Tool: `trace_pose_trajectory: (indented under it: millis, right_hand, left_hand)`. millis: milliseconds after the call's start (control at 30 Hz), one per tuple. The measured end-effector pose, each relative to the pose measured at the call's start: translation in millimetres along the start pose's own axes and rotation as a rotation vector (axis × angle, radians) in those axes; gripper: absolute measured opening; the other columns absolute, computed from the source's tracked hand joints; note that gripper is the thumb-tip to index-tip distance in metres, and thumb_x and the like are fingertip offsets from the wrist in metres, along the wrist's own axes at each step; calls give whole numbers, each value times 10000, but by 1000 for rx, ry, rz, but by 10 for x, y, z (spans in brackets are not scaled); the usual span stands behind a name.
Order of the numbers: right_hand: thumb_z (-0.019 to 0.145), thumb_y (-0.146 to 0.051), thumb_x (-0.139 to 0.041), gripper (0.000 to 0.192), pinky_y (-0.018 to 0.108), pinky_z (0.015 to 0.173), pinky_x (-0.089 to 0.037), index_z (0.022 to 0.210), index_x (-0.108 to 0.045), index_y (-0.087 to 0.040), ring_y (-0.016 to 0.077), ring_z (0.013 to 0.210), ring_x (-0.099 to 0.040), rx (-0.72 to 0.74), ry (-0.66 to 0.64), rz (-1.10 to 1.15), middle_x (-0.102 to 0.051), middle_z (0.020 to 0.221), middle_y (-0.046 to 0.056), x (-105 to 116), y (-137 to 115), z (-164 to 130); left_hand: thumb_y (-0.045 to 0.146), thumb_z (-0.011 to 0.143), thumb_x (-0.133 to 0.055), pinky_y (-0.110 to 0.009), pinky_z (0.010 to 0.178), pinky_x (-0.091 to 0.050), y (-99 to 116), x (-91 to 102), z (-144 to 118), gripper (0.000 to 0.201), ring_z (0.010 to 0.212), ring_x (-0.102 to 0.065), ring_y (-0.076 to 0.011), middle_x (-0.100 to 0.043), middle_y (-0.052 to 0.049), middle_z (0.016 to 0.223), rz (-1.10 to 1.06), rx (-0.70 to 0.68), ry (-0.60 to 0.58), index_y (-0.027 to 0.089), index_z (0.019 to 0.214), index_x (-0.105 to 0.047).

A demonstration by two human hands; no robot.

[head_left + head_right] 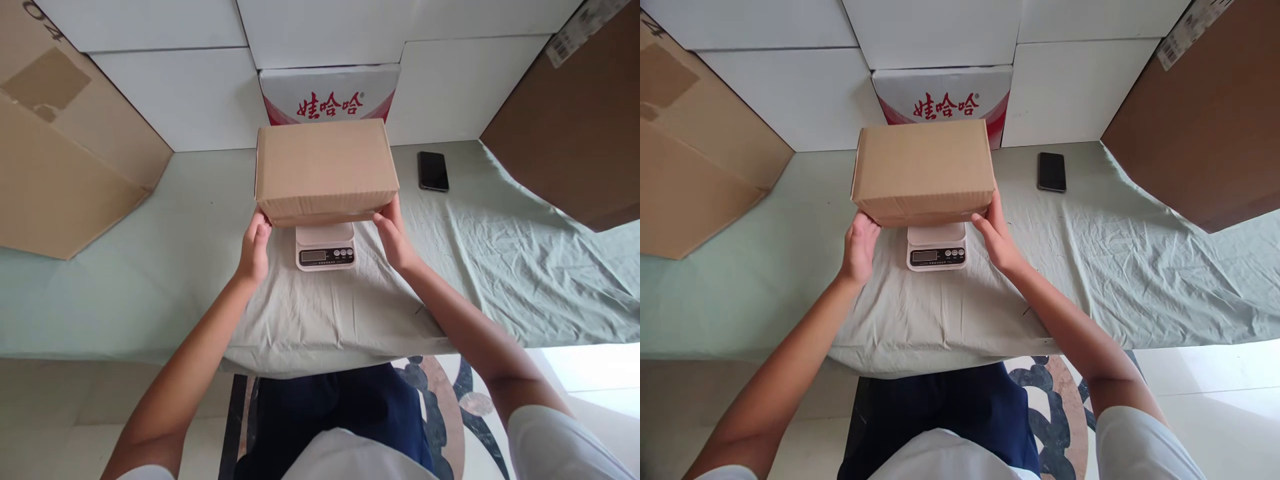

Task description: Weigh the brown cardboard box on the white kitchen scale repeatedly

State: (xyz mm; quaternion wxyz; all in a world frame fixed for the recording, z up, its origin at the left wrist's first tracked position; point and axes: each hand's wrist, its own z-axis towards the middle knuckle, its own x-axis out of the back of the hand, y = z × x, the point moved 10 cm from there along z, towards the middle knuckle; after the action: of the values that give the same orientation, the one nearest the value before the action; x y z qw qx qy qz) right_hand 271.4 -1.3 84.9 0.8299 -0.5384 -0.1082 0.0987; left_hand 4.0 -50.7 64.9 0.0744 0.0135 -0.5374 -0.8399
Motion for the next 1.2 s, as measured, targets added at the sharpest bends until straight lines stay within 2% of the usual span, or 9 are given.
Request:
trace_pose_trajectory:
  millis: [167,267,467,600,900,1200]
  right_hand:
    - [927,-679,-551,732,557,1403,-253,1595,-315,-494,301,1644,-295,-13,9,-11,-349,1733,-82,-42,13,-166]
    - [924,-694,-537,728,557,1399,-264,1590,-323,-494,304,1643,-294,-25,17,-31,-351,1730,-85,-28,41,-159]
    - [910,-697,-545,745,563,1365,-333,1589,-321,-489,325,1565,-403,-12,53,-30,-414,1684,-46,10,117,-203]
    - [912,-689,-531,739,572,1363,-327,1589,-310,-491,326,1554,-403,-19,57,-54,-433,1658,-38,0,137,-238]
    - [900,-690,-546,768,569,1375,-302,1597,-291,-493,319,1589,-366,-11,68,-16,-376,1709,-62,-21,143,-243]
    - [895,-745,-516,800,572,1372,-320,1613,-259,-504,328,1589,-374,-11,73,-53,-373,1713,-69,-10,129,-243]
  left_hand:
    - [782,946,-427,-450,1286,-398,-154,3,-252,773,1533,-504,-327,-597,-95,1579,6,10,76,307,1548,-527]
    - [789,943,-420,-441,1299,-377,-225,-18,-253,785,1552,-482,-317,-575,-87,1605,0,39,70,310,1557,-516]
    - [779,949,-424,-430,1293,-381,-184,-55,-247,772,1565,-467,-314,-568,-86,1613,-1,36,50,314,1558,-513]
    - [798,937,-424,-436,1287,-392,-204,-64,-260,784,1565,-466,-319,-578,-84,1603,3,44,41,319,1551,-519]
    - [778,950,-421,-446,1282,-406,-220,-49,-254,753,1531,-511,-323,-622,-95,1554,-1,39,50,300,1516,-562]
    - [794,938,-434,-440,1319,-352,-226,-50,-261,778,1595,-421,-312,-576,-80,1607,8,64,56,314,1542,-532]
